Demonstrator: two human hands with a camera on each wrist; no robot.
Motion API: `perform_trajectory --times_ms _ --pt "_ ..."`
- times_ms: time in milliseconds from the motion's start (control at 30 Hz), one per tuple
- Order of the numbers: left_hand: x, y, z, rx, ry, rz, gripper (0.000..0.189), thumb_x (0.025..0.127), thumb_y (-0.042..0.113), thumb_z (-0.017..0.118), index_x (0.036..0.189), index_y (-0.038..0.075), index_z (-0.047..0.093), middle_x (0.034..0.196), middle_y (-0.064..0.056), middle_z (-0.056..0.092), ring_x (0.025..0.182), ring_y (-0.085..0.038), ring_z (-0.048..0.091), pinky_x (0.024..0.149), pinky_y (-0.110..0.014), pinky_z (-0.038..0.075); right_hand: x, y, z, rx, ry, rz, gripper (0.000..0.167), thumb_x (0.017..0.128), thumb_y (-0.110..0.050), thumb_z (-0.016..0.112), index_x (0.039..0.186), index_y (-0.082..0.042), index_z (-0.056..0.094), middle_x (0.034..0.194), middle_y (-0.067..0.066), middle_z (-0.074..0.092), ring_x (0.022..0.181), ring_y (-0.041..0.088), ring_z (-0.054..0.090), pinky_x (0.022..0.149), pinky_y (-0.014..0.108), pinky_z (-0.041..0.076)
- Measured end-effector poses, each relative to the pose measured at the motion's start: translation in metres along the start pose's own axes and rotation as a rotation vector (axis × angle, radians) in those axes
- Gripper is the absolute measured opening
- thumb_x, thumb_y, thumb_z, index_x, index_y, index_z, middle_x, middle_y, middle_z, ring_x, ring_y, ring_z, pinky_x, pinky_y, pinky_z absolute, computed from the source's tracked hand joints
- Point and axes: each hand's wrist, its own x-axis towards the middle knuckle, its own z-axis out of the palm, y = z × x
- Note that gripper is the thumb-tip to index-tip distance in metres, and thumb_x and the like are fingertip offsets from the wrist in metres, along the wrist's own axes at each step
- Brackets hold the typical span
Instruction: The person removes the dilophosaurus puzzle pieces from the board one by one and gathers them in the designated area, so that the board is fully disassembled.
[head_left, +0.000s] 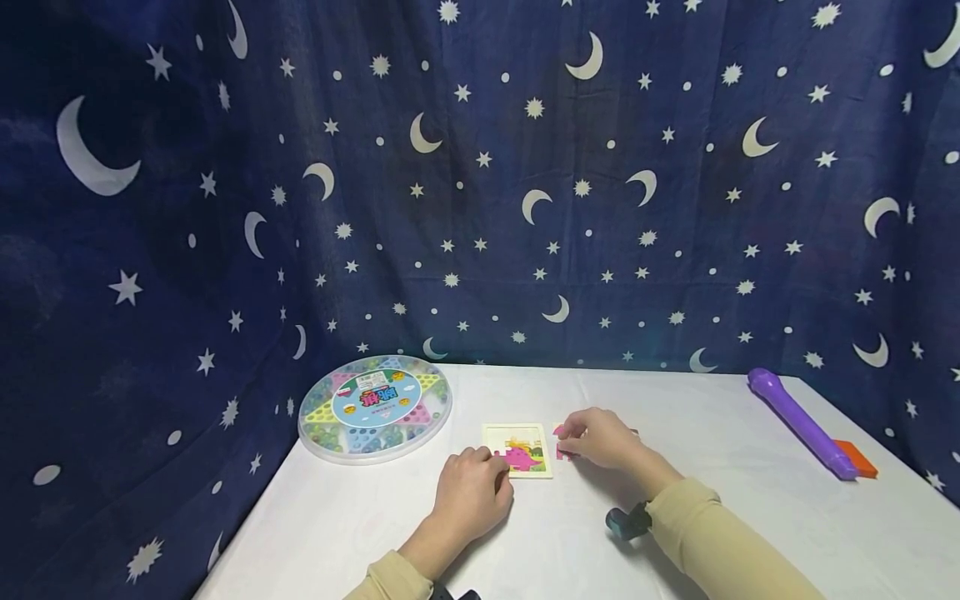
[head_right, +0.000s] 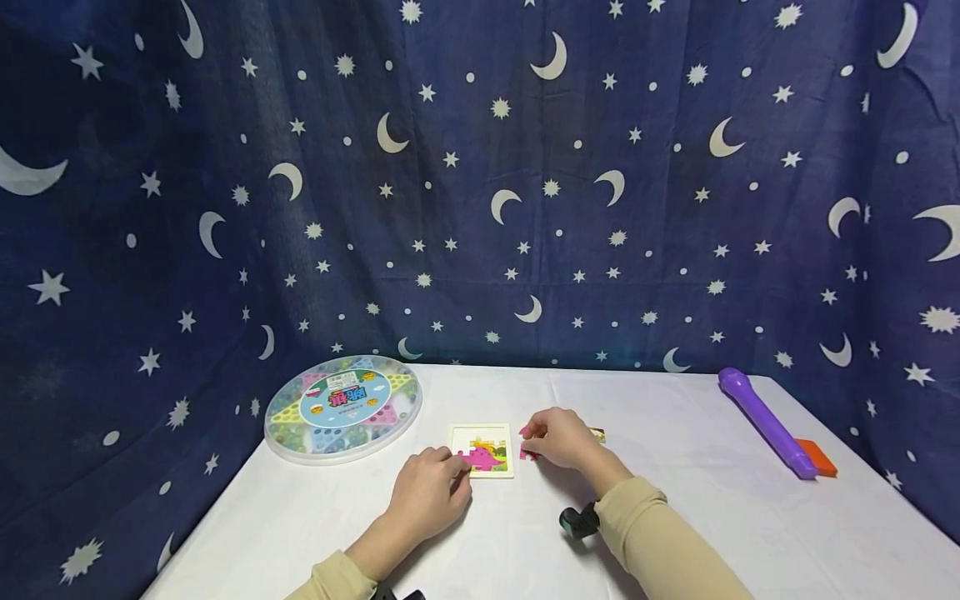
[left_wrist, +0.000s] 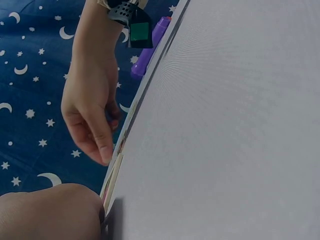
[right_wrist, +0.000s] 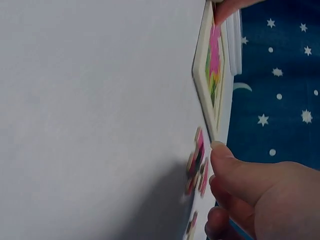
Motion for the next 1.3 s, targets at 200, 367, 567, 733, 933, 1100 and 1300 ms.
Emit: perform_trajectory --times_ms 200,367,567,733,933,1100,1300 --pt "0.000 -0.001 0.000 0.002 -0.002 0.005 0.010 0.082 0.022 0.075 0.089 0.017 0.079 0.080 0.003 0.064 0.068 -0.016 0.058 0.059 -0.032 0.045 0.006 -0.014 0.005 0.010 -0.007 -0.027 0.008 0.089 -0.013 0.080 0.086 -0.017 0.074 0.075 -0.008 0.066 0.066 0.013 0.057 0.065 0.031 0.049" --pt "0.000 -0.001 0.000 0.016 -0.002 0.007 0.011 0.082 0.023 0.074 0.090 0.017 0.078 0.081 0.003 0.065 0.069 -0.017 0.059 0.060 -0.033 0.046 0.010 -0.024 0.011 0.026 -0.015 -0.036 0.006 0.090 -0.011 0.078 0.095 -0.015 0.076 0.079 -0.006 0.066 0.066 0.012 0.058 0.066 0.032 0.051" --pt "0.001 -0.001 -0.001 0.028 -0.030 -0.002 0.012 0.084 0.024 0.073 0.092 0.017 0.078 0.084 0.002 0.066 0.073 -0.018 0.061 0.063 -0.035 0.048 0.016 -0.036 0.018 -0.001 -0.026 -0.058 0.011 0.092 -0.011 0.074 0.102 -0.015 0.077 0.088 -0.005 0.067 0.084 0.016 0.062 0.082 0.042 0.054" --pt "0.001 -0.001 -0.001 0.029 -0.039 0.000 0.011 0.085 0.024 0.073 0.091 0.017 0.078 0.083 0.002 0.066 0.073 -0.018 0.061 0.062 -0.035 0.048 0.018 -0.044 0.024 -0.013 -0.047 -0.065 0.016 0.094 -0.008 0.069 0.105 -0.015 0.077 0.096 -0.002 0.069 0.101 0.024 0.064 0.099 0.053 0.049" --pt "0.000 -0.001 0.000 0.022 -0.039 0.001 0.011 0.084 0.024 0.073 0.091 0.017 0.078 0.084 0.003 0.066 0.073 -0.017 0.061 0.063 -0.035 0.048 0.022 -0.048 0.032 -0.016 -0.076 -0.054 0.024 0.089 -0.003 0.066 0.108 -0.014 0.076 0.102 0.002 0.072 0.103 0.026 0.067 0.096 0.053 0.051" --pt "0.000 -0.001 -0.001 0.027 -0.041 0.001 0.011 0.085 0.025 0.073 0.093 0.018 0.078 0.085 0.002 0.066 0.074 -0.017 0.061 0.064 -0.035 0.049 0.025 -0.053 0.035 -0.017 -0.109 -0.035 0.030 0.085 0.000 0.066 0.110 -0.013 0.075 0.099 0.003 0.070 0.096 0.024 0.065 0.094 0.053 0.052" --pt "0.000 -0.002 0.000 0.034 -0.025 0.007 0.011 0.085 0.025 0.072 0.092 0.018 0.077 0.085 0.002 0.066 0.074 -0.018 0.061 0.063 -0.035 0.048 0.028 -0.060 0.034 -0.046 -0.162 -0.074 0.026 0.085 0.000 0.067 0.107 -0.012 0.072 0.093 0.002 0.067 0.089 0.021 0.063 0.091 0.049 0.053"
